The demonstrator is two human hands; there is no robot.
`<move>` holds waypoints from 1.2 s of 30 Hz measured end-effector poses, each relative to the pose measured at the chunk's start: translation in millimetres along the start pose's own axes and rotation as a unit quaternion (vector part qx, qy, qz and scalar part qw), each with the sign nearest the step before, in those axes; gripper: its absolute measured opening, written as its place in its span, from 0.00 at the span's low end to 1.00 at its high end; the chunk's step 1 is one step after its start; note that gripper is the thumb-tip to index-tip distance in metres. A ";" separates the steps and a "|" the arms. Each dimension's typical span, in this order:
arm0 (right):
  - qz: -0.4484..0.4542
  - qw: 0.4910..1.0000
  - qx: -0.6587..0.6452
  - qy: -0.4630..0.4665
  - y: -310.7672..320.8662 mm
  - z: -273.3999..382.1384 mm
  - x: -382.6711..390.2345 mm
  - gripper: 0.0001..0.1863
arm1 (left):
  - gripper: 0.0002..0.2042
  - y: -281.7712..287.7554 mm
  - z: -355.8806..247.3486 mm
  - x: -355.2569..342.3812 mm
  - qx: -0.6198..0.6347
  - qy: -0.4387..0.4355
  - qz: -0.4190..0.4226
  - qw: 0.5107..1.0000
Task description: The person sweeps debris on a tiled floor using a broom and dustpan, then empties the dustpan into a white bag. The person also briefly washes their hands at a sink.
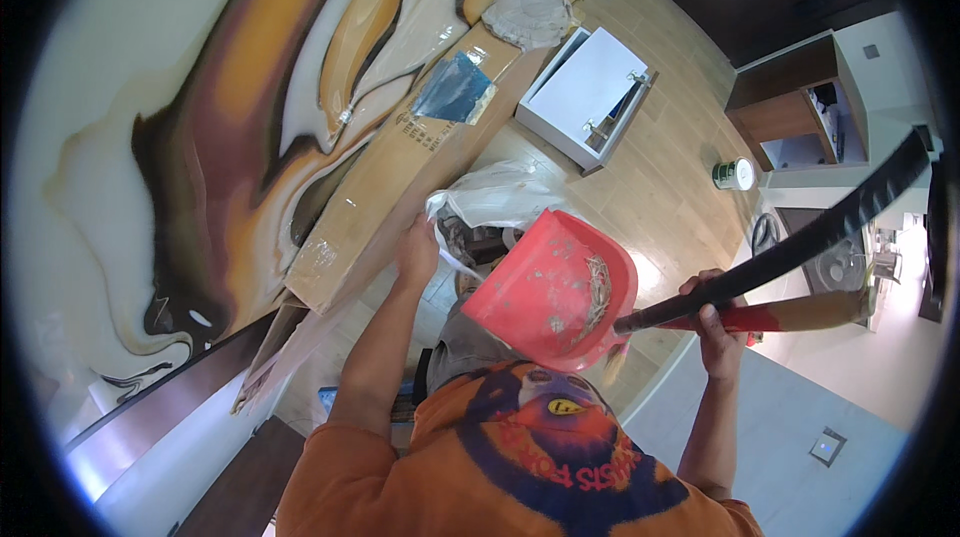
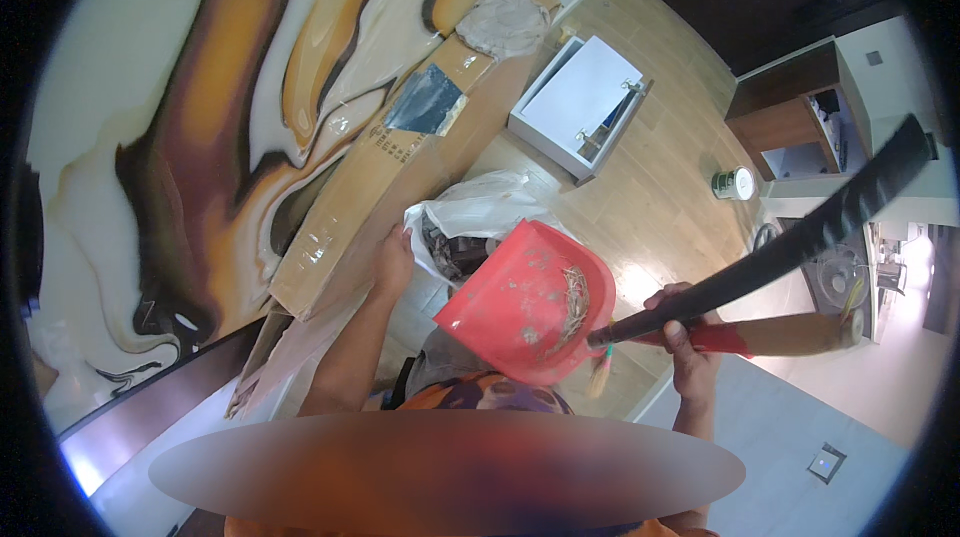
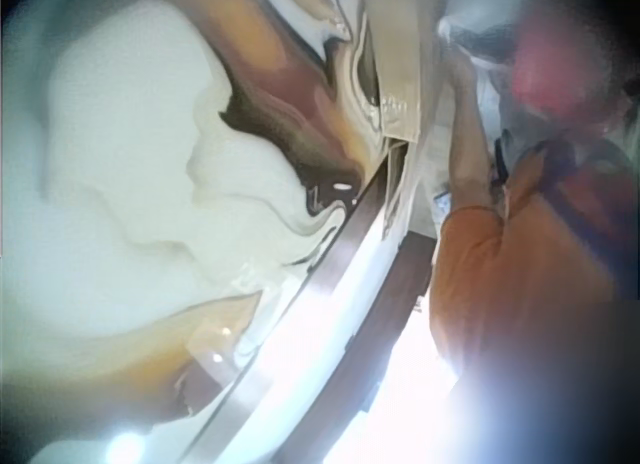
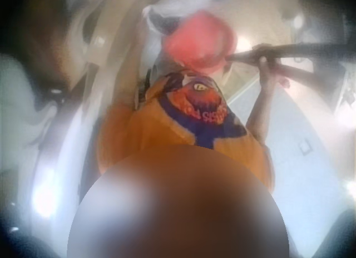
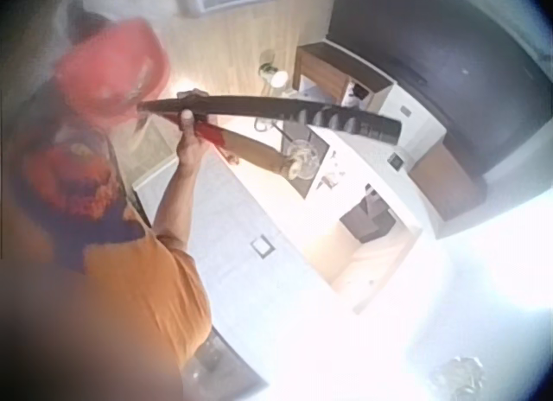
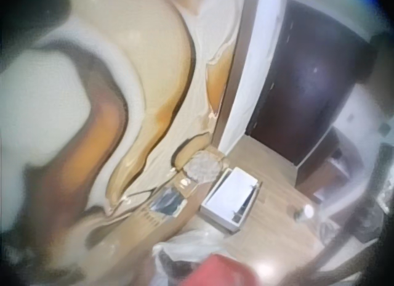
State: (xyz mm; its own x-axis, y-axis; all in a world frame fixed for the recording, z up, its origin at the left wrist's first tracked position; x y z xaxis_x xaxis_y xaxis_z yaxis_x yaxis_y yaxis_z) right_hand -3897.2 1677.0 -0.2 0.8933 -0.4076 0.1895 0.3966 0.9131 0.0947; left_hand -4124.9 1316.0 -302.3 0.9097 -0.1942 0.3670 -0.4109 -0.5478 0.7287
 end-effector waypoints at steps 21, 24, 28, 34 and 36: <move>-0.044 0.993 0.071 -0.079 -31.1 -61.4 -137.7 0.15 | 0.10 3.6 33.1 40.1 -0.005 -0.054 0.034 0.998; -0.043 0.987 0.129 -0.088 -29.2 -61.6 -144.1 0.13 | 0.09 7.6 34.2 37.2 -0.007 -0.037 0.057 0.998; -0.059 0.987 0.115 -0.095 -35.9 -73.9 -136.4 0.10 | 0.08 11.2 27.8 29.3 -0.012 -0.034 0.040 0.999; -0.055 0.983 0.144 -0.102 -49.1 -74.1 -122.1 0.12 | 0.07 6.5 27.4 14.7 -0.021 -0.030 0.011 0.999; -0.023 0.965 0.238 -0.112 -53.9 -69.2 -120.7 0.12 | 0.08 6.6 29.4 9.6 -0.009 -0.020 0.006 1.000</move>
State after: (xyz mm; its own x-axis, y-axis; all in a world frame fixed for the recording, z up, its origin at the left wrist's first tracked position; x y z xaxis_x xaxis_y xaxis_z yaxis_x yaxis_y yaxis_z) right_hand -4011.8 1677.6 -95.8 0.7877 -0.4882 0.3757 0.2451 0.8079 0.5360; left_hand -4117.1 1286.6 -311.0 0.9061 -0.2341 0.3525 -0.4228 -0.5310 0.7343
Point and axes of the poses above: each hand's wrist, its own x-axis away from the middle knuckle, its own y-axis out of the back of the hand, z = x × y, the point moved 4 cm from there along -x, towards the middle knuckle, and after that the axes turned 7 degrees about z, right-handed, at the moved point
